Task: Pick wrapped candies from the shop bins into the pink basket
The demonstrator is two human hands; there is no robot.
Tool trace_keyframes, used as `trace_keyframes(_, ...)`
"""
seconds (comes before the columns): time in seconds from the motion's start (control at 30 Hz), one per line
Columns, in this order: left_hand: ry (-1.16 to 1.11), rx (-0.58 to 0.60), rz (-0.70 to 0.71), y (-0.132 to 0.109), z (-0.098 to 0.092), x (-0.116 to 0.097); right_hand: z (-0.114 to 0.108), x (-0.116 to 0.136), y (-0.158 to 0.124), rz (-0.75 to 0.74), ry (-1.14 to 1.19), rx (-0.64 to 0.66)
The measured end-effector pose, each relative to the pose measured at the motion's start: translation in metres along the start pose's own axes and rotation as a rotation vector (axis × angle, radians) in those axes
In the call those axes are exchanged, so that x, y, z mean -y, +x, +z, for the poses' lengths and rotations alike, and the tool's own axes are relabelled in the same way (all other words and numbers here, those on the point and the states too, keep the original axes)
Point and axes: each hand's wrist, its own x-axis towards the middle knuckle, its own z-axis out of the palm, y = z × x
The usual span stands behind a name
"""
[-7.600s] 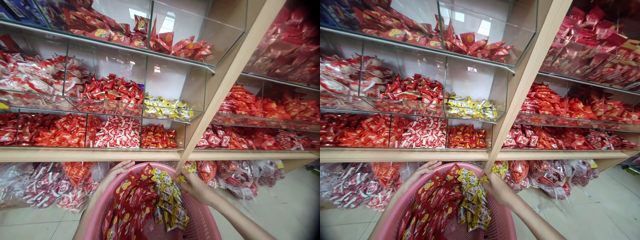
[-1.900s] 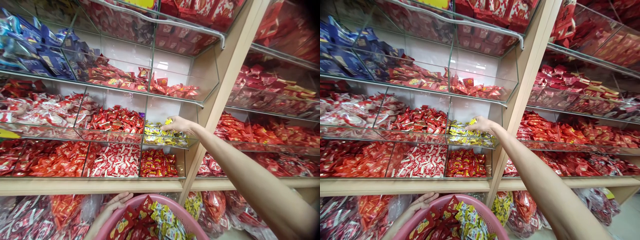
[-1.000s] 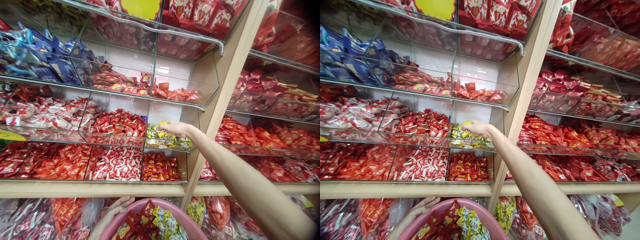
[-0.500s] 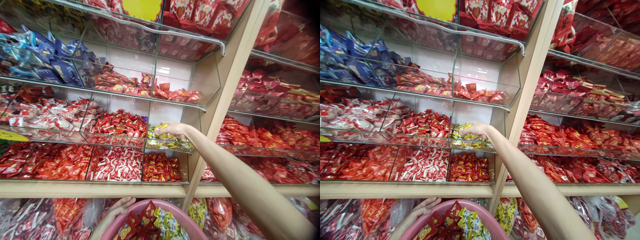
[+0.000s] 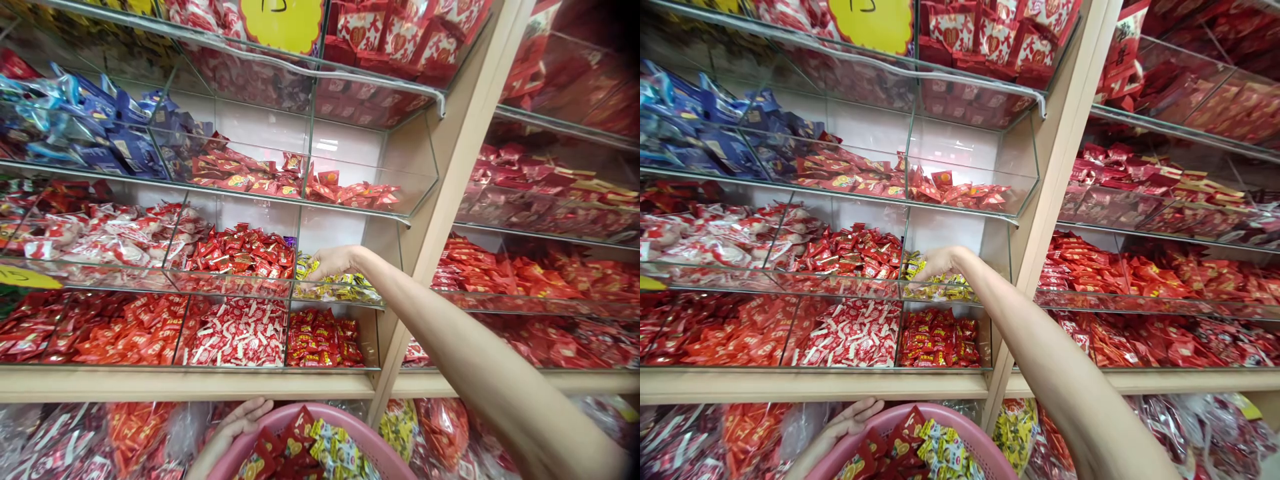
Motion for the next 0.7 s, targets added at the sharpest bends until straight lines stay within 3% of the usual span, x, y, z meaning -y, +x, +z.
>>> trace_keyframes(0.13,0.0,0.005,0.013,-0.002,0.005,-0.002,-0.003,-0.003,-0.004,-0.022,0.064,0.073)
trace_keyframes(0.33,-0.005,-0.047,0.004,-0.005,0.009,-0.003,-0.005,-0.017,-0.011,-0.114,0.224,-0.026)
trace_keyframes(0.53,0.021,-0.03,0.006,-0.009,0.015,-0.01,-0.019,-0.032,-0.018,-0.172,0.612,-0.249)
trace_keyframes(0.7,-0.012,-0.066,-0.002,-0.009,0.018,-0.01,-0.016,-0.047,-0.009,-0.15,1.018,-0.243)
